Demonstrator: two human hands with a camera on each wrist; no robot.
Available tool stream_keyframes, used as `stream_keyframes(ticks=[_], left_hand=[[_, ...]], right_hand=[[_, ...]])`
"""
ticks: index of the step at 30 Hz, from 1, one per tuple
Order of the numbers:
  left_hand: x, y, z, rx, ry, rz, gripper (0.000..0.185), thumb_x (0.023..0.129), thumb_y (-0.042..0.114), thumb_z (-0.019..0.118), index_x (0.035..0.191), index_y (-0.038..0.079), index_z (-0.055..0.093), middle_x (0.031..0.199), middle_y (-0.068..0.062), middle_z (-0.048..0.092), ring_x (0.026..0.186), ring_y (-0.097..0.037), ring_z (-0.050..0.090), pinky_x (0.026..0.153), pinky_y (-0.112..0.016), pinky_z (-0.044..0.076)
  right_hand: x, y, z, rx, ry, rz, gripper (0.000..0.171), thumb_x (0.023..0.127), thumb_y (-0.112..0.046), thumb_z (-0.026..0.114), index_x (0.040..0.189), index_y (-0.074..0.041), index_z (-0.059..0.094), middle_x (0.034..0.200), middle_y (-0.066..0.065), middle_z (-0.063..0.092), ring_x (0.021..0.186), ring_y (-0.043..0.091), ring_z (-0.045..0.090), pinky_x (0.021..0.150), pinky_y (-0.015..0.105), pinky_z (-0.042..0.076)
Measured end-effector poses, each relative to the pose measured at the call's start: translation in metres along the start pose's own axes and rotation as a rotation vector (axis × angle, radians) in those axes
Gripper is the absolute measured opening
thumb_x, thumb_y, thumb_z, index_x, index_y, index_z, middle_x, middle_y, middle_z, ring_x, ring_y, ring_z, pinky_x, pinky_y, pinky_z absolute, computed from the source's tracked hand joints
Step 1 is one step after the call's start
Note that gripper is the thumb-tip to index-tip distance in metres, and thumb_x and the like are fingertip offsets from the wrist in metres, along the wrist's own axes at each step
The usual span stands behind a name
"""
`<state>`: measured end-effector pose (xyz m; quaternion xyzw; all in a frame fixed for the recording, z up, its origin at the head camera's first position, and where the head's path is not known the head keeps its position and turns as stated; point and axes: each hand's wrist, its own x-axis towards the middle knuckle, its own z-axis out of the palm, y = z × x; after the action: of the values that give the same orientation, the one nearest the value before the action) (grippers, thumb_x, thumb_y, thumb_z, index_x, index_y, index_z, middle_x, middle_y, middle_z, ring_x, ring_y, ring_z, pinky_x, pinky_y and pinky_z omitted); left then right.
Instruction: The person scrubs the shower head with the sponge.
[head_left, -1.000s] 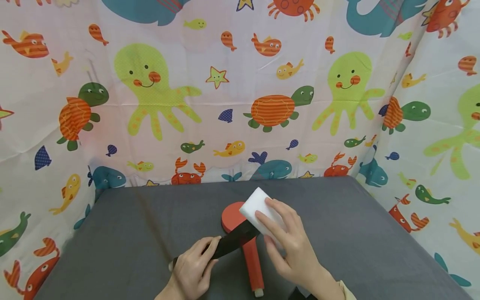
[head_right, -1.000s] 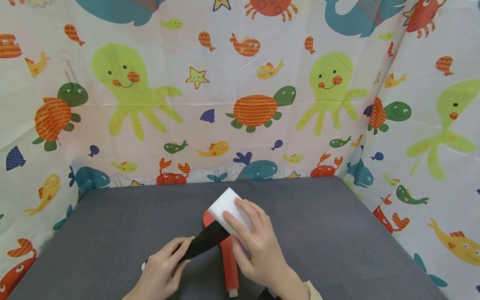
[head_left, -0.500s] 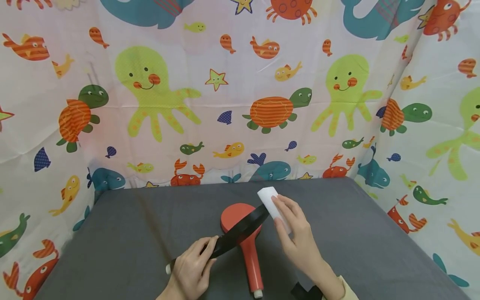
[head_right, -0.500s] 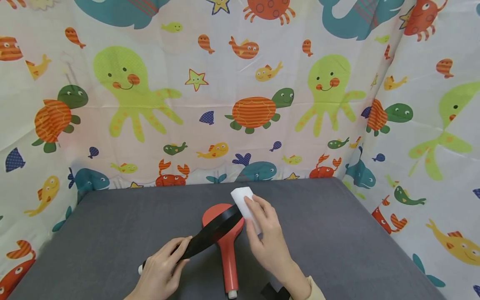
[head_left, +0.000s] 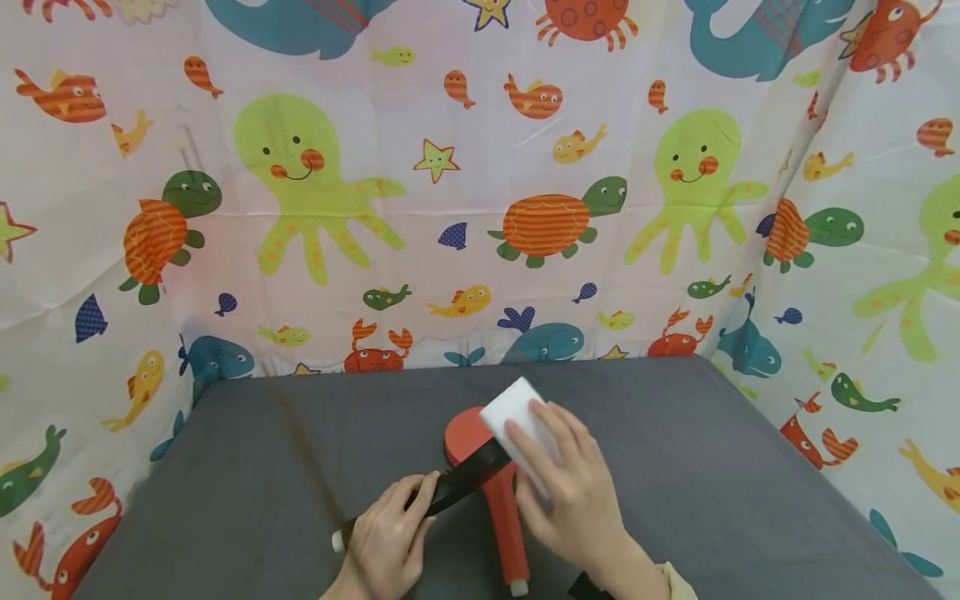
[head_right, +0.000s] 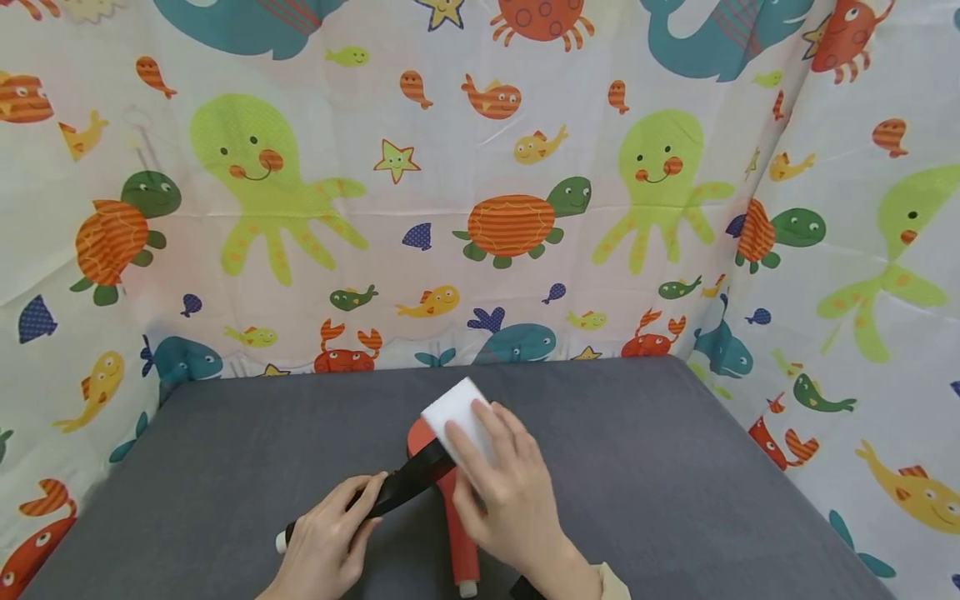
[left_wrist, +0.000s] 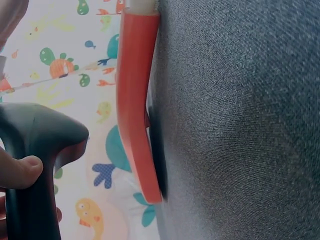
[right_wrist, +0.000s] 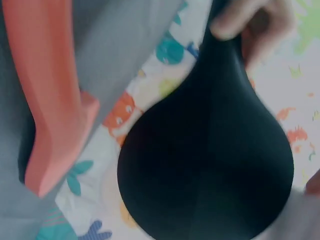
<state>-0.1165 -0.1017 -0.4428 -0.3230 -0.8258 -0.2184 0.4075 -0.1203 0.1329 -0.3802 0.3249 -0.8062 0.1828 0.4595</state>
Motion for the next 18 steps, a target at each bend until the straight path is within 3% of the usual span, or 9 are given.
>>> stream_keyframes(ticks=[3,7,12,15,18], left_hand=[[0.000,0.001,0.000,0.012,-0.001,-0.011,0.053,0.100,0.037,0.027,0.110,0.002,0.066,0.091,-0.006,0.059,0.074,-0.014,0.059,0.060,-0.024,0.050],[0.002,0.004,0.000,0.041,0.035,0.004,0.051,0.100,0.033,0.028,0.109,0.000,0.065,0.090,-0.007,0.059,0.073,-0.017,0.059,0.060,-0.028,0.051],[0.004,0.008,0.001,0.101,0.094,0.023,0.045,0.100,0.027,0.031,0.106,-0.001,0.066,0.089,-0.011,0.060,0.071,-0.022,0.059,0.058,-0.033,0.051],[0.006,0.011,0.000,0.117,0.107,0.025,0.044,0.099,0.024,0.032,0.100,-0.003,0.067,0.089,-0.012,0.060,0.071,-0.024,0.060,0.059,-0.035,0.052],[0.007,0.013,-0.001,0.121,0.102,0.021,0.046,0.099,0.024,0.032,0.095,-0.004,0.068,0.089,-0.013,0.060,0.071,-0.025,0.060,0.059,-0.035,0.052]], right_hand=[[0.002,0.009,-0.003,-0.027,0.023,0.121,0.044,0.093,-0.031,0.036,0.123,-0.009,0.060,0.129,0.020,0.048,0.110,0.038,0.044,0.072,0.056,0.045],[0.002,0.004,-0.002,-0.038,0.037,0.133,0.044,0.093,-0.030,0.037,0.123,-0.008,0.060,0.127,0.022,0.049,0.108,0.038,0.045,0.071,0.055,0.046],[-0.005,-0.024,0.011,-0.085,0.051,-0.041,0.041,0.091,-0.025,0.038,0.121,-0.009,0.061,0.125,0.021,0.051,0.105,0.040,0.048,0.068,0.051,0.049],[-0.013,-0.039,0.022,-0.173,0.055,-0.190,0.040,0.088,-0.018,0.037,0.117,-0.010,0.063,0.122,0.018,0.054,0.105,0.037,0.051,0.069,0.044,0.047],[-0.016,-0.042,0.029,-0.223,0.076,-0.284,0.039,0.085,-0.014,0.037,0.112,-0.011,0.065,0.119,0.014,0.058,0.104,0.032,0.054,0.070,0.039,0.044]])
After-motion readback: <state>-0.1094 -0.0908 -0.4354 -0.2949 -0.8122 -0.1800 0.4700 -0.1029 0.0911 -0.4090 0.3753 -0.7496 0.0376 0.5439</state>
